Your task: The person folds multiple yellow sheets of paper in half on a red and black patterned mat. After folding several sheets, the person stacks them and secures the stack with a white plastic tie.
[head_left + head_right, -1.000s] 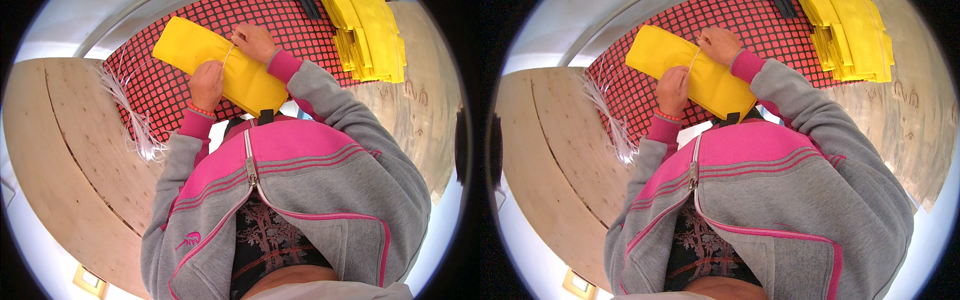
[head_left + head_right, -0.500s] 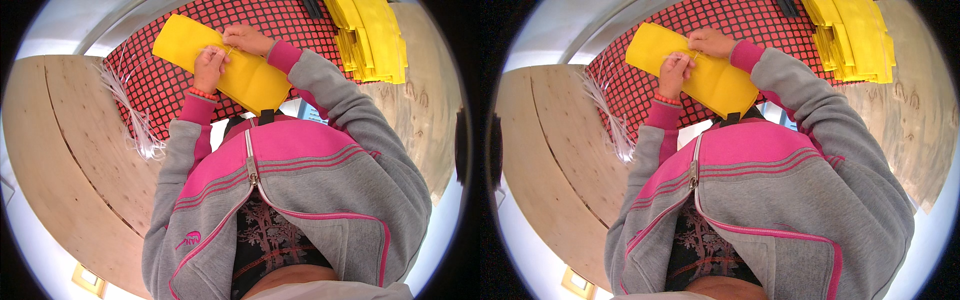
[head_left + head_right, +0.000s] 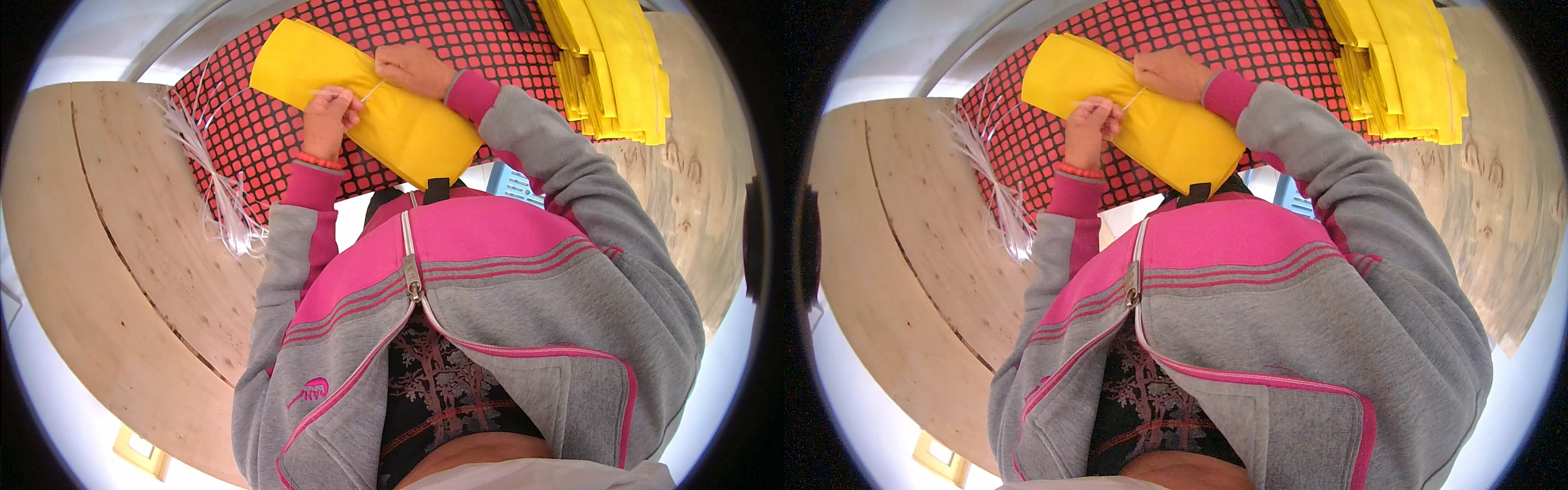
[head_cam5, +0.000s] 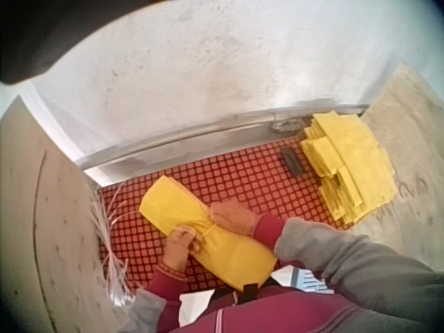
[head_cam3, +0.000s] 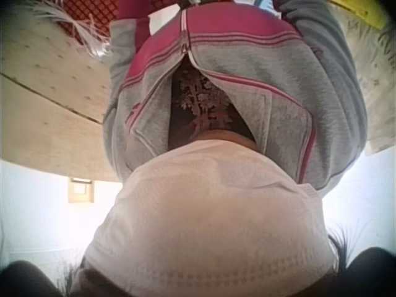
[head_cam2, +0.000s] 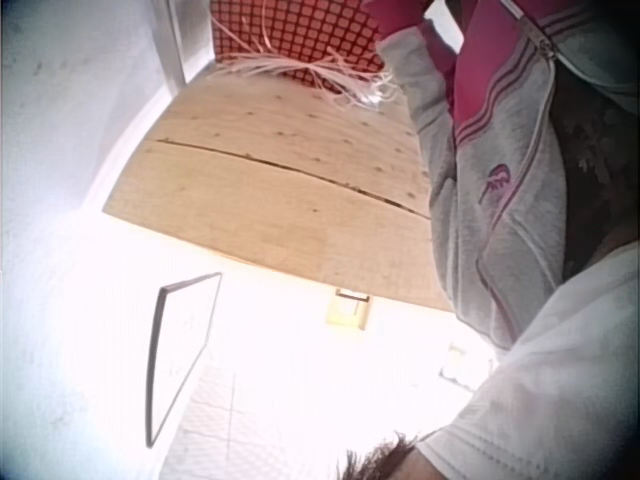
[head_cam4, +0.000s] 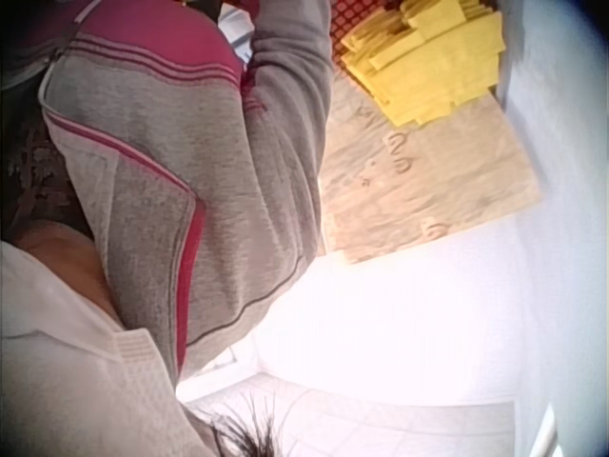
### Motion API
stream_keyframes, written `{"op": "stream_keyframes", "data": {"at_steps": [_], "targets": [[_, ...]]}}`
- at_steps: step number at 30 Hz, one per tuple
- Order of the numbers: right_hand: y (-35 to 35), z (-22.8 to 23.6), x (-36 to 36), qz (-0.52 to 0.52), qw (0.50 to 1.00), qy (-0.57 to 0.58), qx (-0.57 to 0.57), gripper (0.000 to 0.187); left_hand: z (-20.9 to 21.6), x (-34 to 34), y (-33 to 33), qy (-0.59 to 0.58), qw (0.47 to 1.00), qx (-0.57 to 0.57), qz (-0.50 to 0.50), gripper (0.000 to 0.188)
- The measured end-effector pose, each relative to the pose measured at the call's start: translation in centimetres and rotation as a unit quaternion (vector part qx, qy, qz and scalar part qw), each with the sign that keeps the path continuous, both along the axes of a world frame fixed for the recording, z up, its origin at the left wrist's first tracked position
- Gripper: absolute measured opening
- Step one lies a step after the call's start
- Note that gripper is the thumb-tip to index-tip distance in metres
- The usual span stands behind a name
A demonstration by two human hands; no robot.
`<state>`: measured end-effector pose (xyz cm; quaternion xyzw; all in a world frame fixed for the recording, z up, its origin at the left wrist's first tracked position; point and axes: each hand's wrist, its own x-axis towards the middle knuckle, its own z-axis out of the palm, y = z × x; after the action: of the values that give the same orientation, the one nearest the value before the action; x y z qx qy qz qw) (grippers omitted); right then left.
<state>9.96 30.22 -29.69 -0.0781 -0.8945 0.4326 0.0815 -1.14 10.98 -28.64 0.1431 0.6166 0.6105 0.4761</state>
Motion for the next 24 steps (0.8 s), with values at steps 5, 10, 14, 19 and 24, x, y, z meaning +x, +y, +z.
{"op": "stream_keyframes", "data": {"at_steps": [5, 10, 14, 19, 24], "targets": [[-1.1, 1.7, 0.7, 0.073, 0.985, -0.079, 0.131, 0.029, 2.5, -0.2, 1.4, 0.026, 0.999, 0.009, 0.021, 0.013], [-1.4, 1.7, 0.2, 0.057, 0.988, -0.071, 0.124, 0.033, 4.5, 0.0, 4.4, 0.4, 0.91, 0.096, -0.057, 0.014], [-1.2, 0.9, 0.5, -0.002, 0.997, -0.045, 0.055, 0.033, 4.1, 0.1, 4.8, 0.245, 0.965, 0.085, 0.047, 0.013], [-0.8, -0.3, 0.5, -0.032, 0.999, 0.009, -0.012, 0.033, 1.5, 2.1, 3.8, 0.096, 0.992, 0.005, 0.084, 0.015], [-0.9, -0.3, 0.7, -0.056, 0.996, 0.074, -0.017, 0.032, -0.3, 4.0, 4.6, 0.21, 0.977, -0.02, 0.035, 0.013]]}}
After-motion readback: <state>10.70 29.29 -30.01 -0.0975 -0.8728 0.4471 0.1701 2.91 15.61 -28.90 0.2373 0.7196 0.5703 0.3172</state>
